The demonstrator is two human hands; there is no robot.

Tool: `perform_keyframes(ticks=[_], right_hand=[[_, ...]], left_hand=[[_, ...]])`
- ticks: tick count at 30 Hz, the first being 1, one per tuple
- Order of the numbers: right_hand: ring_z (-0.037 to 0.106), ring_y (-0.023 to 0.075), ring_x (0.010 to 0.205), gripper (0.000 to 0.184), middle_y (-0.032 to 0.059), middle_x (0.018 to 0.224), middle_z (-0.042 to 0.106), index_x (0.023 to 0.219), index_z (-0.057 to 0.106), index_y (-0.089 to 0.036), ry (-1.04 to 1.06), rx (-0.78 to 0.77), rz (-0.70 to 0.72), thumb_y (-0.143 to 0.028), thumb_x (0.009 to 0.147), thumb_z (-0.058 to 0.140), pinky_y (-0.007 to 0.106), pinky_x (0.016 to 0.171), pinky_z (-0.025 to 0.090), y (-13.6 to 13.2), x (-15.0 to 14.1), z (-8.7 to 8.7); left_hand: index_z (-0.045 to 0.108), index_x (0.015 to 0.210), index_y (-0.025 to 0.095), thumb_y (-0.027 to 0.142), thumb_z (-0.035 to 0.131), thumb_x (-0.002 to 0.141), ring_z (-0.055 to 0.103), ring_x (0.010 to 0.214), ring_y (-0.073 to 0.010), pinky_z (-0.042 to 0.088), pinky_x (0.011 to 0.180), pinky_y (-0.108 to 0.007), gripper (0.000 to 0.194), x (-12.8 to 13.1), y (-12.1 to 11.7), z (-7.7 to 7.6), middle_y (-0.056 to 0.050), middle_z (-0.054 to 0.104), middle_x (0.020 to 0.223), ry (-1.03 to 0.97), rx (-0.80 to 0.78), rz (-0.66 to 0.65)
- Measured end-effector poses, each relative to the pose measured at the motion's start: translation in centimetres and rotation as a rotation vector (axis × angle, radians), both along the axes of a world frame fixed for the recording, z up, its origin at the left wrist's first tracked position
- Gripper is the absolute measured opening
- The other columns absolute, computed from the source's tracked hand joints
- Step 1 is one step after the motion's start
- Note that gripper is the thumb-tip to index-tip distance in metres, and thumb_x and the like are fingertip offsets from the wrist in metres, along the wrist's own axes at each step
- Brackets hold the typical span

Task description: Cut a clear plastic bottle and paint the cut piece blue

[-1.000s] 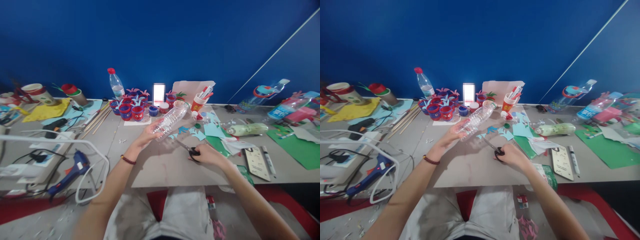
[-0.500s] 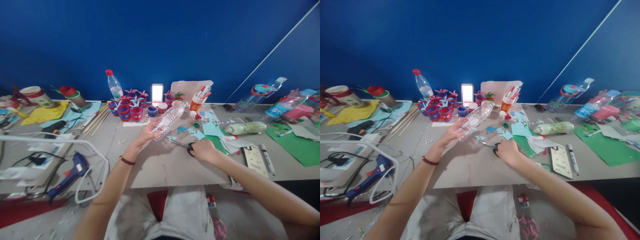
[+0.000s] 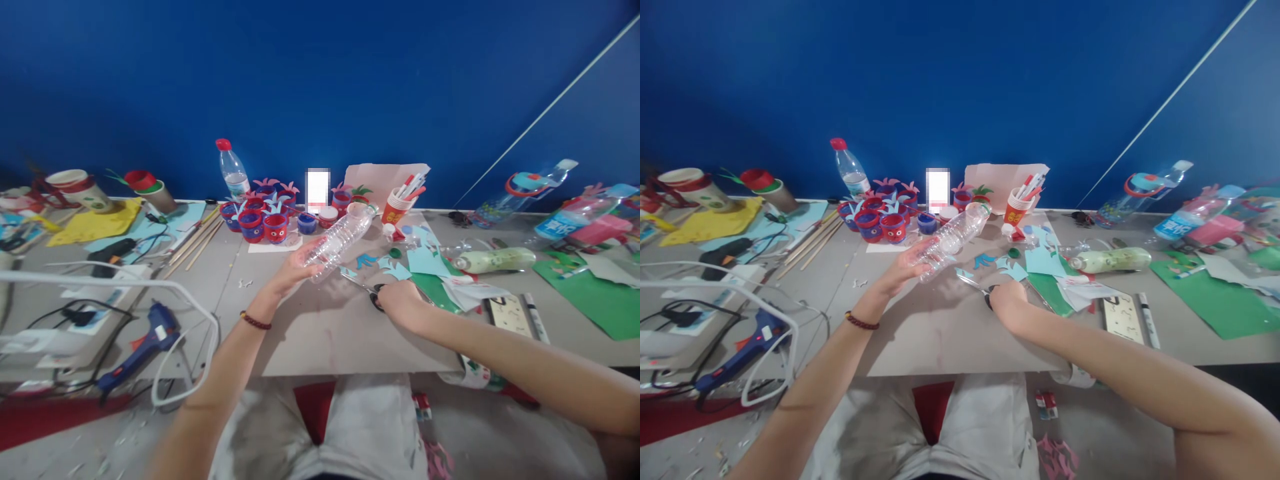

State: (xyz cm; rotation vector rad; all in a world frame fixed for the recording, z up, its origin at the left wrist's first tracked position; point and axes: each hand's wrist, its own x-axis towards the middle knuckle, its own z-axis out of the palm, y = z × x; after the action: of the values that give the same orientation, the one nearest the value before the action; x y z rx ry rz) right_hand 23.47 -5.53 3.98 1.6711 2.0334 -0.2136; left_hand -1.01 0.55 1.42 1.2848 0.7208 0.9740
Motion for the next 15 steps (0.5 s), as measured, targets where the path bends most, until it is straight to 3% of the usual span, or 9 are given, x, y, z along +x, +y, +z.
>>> perform_keyframes(ticks=[7, 12, 15], right_hand=[[0.074, 0.0263, 0.093, 0.031, 0.0189, 0.105, 0.075, 0.098, 0.075, -0.013, 0.003, 0.040, -0.014, -0.024, 0.098, 0.047, 0.030, 0.070, 0.052, -0.5, 0.2, 1.9], [0.074, 0.0270, 0.089, 0.041, 0.0177, 0.092, 0.075, 0.095, 0.074, -0.015, 0.002, 0.139, -0.057, -0.035, 0.103, 0.039, 0.029, 0.069, 0.051, -0.9, 1.9, 0.9], [0.074, 0.0276, 0.088, 0.044, 0.0179, 0.090, 0.075, 0.095, 0.073, -0.014, 0.004, 0.186, -0.101, -0.038, 0.103, 0.037, 0.030, 0.068, 0.050, -0.9, 3.3, -0.1]], left_hand=[[0.063, 0.133, 0.024, 0.035, 0.084, 0.066, 0.064, 0.109, -0.0270, 0.049, 0.100, -0.045, 0.071, -0.1, -0.1, 0.1, -0.011, 0.055, 0.145, -0.008, -0.003, 0.013], [0.061, 0.135, 0.023, 0.033, 0.083, 0.068, 0.065, 0.107, -0.0276, 0.049, 0.098, -0.045, 0.072, -0.2, -0.1, 0.2, -0.012, 0.068, 0.125, -0.007, 0.001, -0.005], [0.064, 0.133, 0.023, 0.033, 0.083, 0.068, 0.065, 0.107, -0.0270, 0.050, 0.098, -0.044, 0.068, -0.2, -0.2, 0.4, -0.012, 0.068, 0.125, -0.006, 0.004, 0.003]])
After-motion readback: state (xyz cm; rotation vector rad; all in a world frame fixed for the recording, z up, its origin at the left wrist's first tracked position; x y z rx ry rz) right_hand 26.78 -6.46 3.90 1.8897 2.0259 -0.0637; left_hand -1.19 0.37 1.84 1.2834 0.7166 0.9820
